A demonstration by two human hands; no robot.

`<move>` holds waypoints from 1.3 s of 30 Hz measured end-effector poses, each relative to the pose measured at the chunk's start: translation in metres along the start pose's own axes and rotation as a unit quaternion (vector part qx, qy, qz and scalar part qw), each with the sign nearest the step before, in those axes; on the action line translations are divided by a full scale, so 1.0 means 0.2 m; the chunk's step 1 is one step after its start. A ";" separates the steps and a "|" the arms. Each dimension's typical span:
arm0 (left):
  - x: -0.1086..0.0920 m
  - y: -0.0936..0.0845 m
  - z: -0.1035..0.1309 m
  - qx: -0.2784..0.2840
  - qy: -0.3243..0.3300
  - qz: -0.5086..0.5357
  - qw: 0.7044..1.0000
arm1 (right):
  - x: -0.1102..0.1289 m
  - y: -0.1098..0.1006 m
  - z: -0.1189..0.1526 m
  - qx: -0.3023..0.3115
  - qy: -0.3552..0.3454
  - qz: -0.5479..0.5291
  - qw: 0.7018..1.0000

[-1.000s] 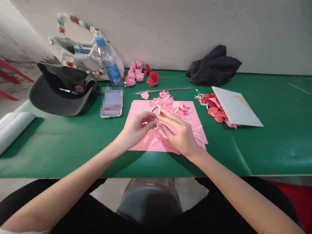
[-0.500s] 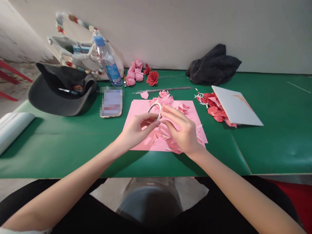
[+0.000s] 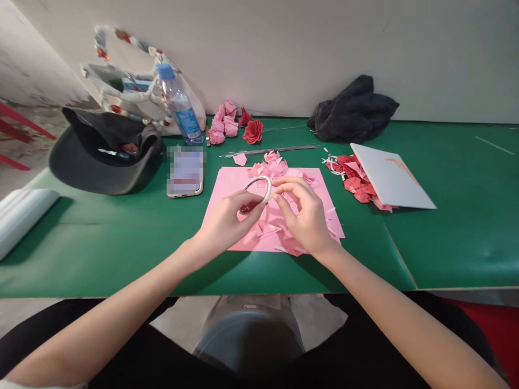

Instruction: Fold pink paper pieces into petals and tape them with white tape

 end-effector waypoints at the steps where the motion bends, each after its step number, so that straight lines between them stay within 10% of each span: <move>1: 0.00 0.00 0.00 -0.003 0.005 -0.007 1.000 | 0.00 0.00 0.00 0.002 0.006 -0.008 1.000; 32: -0.09 -0.07 0.14 -0.074 0.058 -0.044 0.995 | 0.17 0.07 0.10 0.090 -0.167 0.046 0.981; 39: -0.05 -0.12 0.26 -0.030 0.054 0.006 0.998 | 0.22 0.11 0.12 0.072 -0.078 0.007 0.994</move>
Point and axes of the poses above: each hand's wrist, its own z-axis away from the middle knuckle, its own y-axis out of the palm, x = y × z, the point moved 6 cm from there along -z, towards the middle knuckle, and after that the axes turned 5 degrees about y, right-handed, at the moved point
